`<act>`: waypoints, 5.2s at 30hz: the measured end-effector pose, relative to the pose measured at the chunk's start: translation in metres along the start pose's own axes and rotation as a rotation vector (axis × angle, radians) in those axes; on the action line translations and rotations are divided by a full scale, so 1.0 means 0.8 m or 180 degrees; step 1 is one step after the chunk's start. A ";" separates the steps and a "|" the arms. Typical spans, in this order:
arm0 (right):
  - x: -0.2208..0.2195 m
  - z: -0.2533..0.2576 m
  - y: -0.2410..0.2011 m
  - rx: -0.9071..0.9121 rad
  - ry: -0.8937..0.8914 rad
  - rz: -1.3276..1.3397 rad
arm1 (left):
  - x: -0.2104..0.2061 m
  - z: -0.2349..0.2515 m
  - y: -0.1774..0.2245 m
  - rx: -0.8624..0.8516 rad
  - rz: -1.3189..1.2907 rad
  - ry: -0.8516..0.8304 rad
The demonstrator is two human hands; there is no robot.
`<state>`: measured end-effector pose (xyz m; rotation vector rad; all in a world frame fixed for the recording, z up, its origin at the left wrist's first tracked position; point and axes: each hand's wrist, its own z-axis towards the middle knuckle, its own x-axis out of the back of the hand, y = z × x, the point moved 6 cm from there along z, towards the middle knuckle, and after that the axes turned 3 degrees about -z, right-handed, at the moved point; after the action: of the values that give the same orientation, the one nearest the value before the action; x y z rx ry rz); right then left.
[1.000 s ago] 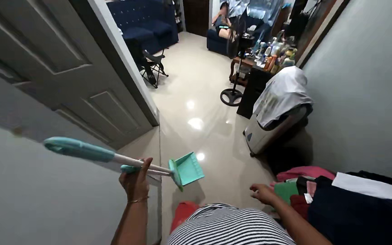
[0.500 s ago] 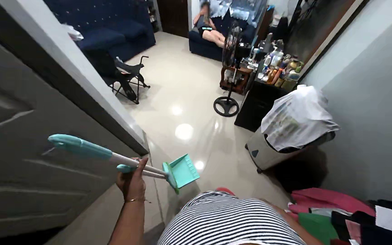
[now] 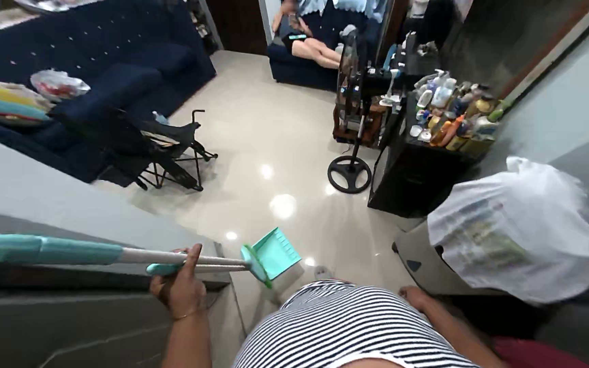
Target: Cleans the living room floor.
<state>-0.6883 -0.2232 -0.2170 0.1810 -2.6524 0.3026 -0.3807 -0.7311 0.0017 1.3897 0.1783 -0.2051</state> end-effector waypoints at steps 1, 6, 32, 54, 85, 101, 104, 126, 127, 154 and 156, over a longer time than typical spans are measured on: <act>0.031 0.042 -0.011 0.0160 0.0100 -0.0083 | -0.017 0.023 -0.003 -0.0085 -0.0033 -0.0001; 0.206 0.127 -0.153 0.0515 0.0407 -0.0344 | -0.089 0.119 -0.027 -0.0306 -0.0155 0.0052; 0.405 0.317 -0.598 -0.0013 -0.0442 0.0233 | -0.602 0.708 -0.310 0.0108 -0.0399 -0.1296; 0.953 0.698 -0.892 0.0147 0.0698 0.0557 | -1.094 1.034 -0.548 0.0469 -0.0487 -0.1677; 1.559 1.096 -0.626 -0.1681 0.1399 0.1079 | -1.556 1.050 -0.910 0.1492 0.2035 -0.2283; 1.610 1.220 -0.572 -0.2166 0.0934 0.0409 | -1.610 1.042 -0.949 0.1602 0.2725 -0.2420; 1.614 1.226 -0.575 -0.2044 0.0846 0.0351 | -1.614 1.048 -0.950 0.1642 0.2812 -0.2406; 1.630 1.186 -0.759 -0.0603 0.0754 0.0782 | -1.645 1.008 -0.920 0.1511 0.2539 -0.2795; 1.619 1.179 -0.806 -0.0183 0.0541 0.1042 | -1.647 1.004 -0.918 0.1423 0.2548 -0.2899; 1.549 0.973 -1.258 0.0110 -0.0496 0.0412 | -1.410 1.230 -0.830 0.1676 0.2451 -0.2907; 1.541 0.936 -1.300 -0.0260 -0.0434 0.0125 | -1.348 1.241 -0.813 0.1552 0.2410 -0.2592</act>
<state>-1.9169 -1.5045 -0.1120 0.1273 -2.8002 0.2003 -1.5824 -1.7762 -0.1843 1.6416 -1.1208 -0.1664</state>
